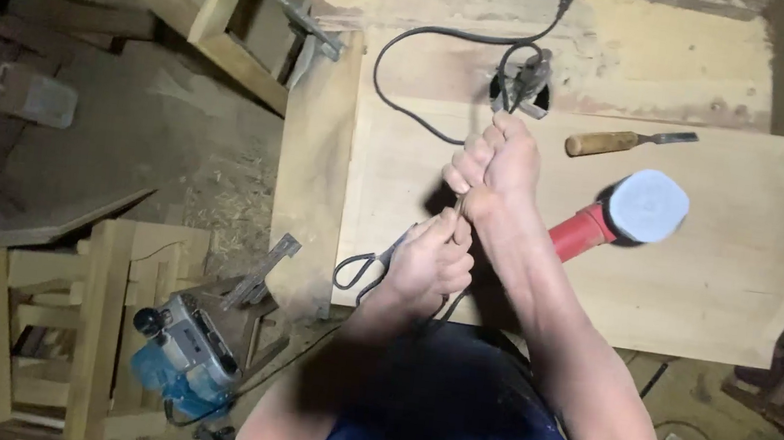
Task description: Repairing the power cord strain relief of an orbital sander using a leather strip and electrical tape.
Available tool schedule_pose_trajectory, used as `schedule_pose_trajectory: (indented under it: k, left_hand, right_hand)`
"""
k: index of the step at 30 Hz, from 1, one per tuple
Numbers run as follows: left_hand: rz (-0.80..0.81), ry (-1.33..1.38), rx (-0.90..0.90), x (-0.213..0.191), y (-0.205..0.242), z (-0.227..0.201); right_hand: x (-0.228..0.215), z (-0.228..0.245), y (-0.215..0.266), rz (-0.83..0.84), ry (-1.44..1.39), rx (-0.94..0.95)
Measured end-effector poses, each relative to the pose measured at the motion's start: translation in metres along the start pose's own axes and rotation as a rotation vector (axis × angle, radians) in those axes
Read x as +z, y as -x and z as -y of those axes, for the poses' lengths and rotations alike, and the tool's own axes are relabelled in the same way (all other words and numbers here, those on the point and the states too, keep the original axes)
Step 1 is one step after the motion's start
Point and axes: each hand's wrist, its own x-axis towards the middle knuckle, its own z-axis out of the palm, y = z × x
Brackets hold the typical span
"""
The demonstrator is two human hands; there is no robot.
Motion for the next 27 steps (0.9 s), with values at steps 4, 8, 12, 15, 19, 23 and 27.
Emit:
schedule_pose_trajectory:
  k: [4, 8, 12, 15, 19, 23, 27]
  left_hand:
    - [0.086, 0.152, -0.131, -0.013, 0.011, 0.013]
    - [0.186, -0.364, 0.172, -0.037, 0.033, 0.043]
    - [0.242, -1.115, 0.583, -0.057, 0.050, 0.049]
    - [0.244, -1.853, 0.993, -0.034, 0.060, 0.032]
    - [-0.058, -0.987, -0.195, 0.036, 0.066, -0.026]
    - [-0.116, -1.105, -0.047, -0.013, 0.053, 0.034]
    - [-0.130, -1.061, 0.136, -0.027, 0.040, 0.055]
  right_hand:
    - [-0.006, 0.004, -0.016, -0.055, -0.059, 0.108]
    - [-0.015, -0.003, -0.034, -0.154, -0.078, 0.085]
    - [-0.036, 0.053, -0.049, -0.110, -0.098, 0.035]
    - [-0.046, 0.081, -0.056, 0.192, -0.124, 0.176]
    - [-0.028, 0.097, -0.032, 0.185, -0.155, 0.193]
    - [-0.009, 0.087, 0.037, -0.015, 0.053, 0.120]
    - [-0.047, 0.053, 0.069, 0.044, 0.087, 0.127]
